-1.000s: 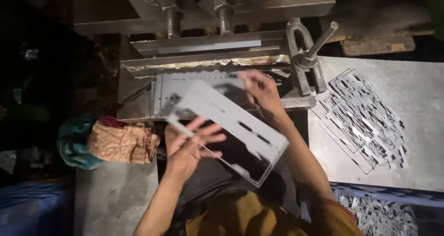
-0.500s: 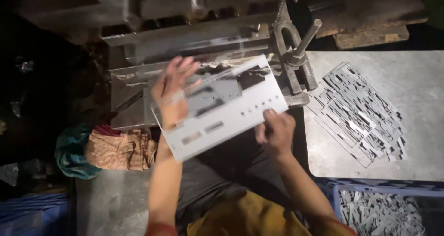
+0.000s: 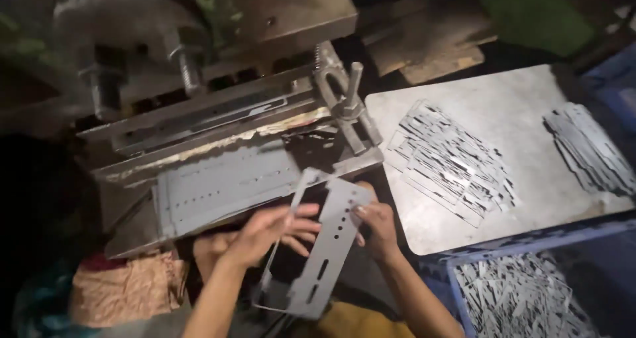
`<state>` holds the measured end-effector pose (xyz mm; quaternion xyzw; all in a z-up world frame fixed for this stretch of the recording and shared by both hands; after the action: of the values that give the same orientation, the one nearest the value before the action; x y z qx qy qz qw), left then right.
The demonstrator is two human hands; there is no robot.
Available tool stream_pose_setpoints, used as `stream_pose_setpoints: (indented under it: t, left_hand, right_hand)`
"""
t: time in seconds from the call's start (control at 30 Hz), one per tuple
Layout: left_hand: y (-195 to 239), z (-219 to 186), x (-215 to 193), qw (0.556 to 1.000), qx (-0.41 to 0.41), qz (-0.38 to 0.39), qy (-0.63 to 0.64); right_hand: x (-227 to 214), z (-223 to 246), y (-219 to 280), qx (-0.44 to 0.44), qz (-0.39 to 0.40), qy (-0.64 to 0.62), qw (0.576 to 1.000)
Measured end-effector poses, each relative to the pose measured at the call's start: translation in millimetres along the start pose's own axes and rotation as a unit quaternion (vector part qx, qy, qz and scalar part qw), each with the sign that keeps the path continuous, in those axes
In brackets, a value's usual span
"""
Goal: Manually feeding metal sheets into a press machine and sorting the resulting parts into storage bins.
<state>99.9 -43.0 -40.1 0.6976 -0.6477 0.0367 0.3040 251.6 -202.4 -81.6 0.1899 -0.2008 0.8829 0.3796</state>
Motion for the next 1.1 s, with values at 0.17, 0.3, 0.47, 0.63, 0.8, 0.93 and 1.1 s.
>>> stream_pose_setpoints:
  t: [0.17, 0.3, 0.47, 0.63, 0.8, 0.93, 1.1]
  left_hand:
    - [37.4, 23.3, 10.9, 0.998, -0.005, 0.061, 0.016]
    - [82.6, 41.1, -23.4, 0.989, 0.066, -0.049, 0.126]
    - [137.5, 54.8, -77.0, 0.931, 0.193, -0.23, 0.209]
    - [159.3, 17.3, -107.2, 0.862, 0.35, -0.304, 0.204]
    - [89.1, -73.1, -116.7, 0.845, 0.346, -0.37, 0.171]
    - [15.8, -108.0, -145.3, 0.882, 0.275, -0.379, 0.057]
    - [37.1, -101.8, -131.6, 0.885, 0.188, -0.424, -0.041]
  right_hand:
    - [44.9, -4.1, -44.4, 0.083, 0.131, 0.114, 0.981]
    - [118.4, -35.5, -83.6, 0.081, 0.276, 0.169, 0.943]
    - [195.7, -56.7, -151.2, 0.052, 0.214, -0.004, 0.975]
    - [182.9, -44.5, -140.9, 0.011, 0.089, -0.013, 0.996]
    - [71.7, 12.1, -54.5, -0.015, 0.04, -0.02, 0.999]
    - [1.4, 123.5, -2.4, -0.418, 0.033, 0.542, 0.728]
    - [-145.6, 146.0, 14.0, -0.328, -0.193, 0.356, 0.853]
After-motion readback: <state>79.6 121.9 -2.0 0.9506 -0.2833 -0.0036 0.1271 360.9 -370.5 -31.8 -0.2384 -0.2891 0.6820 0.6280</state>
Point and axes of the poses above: each hand's wrist, its own y-axis away from the middle knuckle, its own x-axis out of the palm, z = x × y, the point moved 9 cm from there along -y, towards the middle knuckle, and after that the axes turned 14 degrees about -x, right-handed, at the moved point
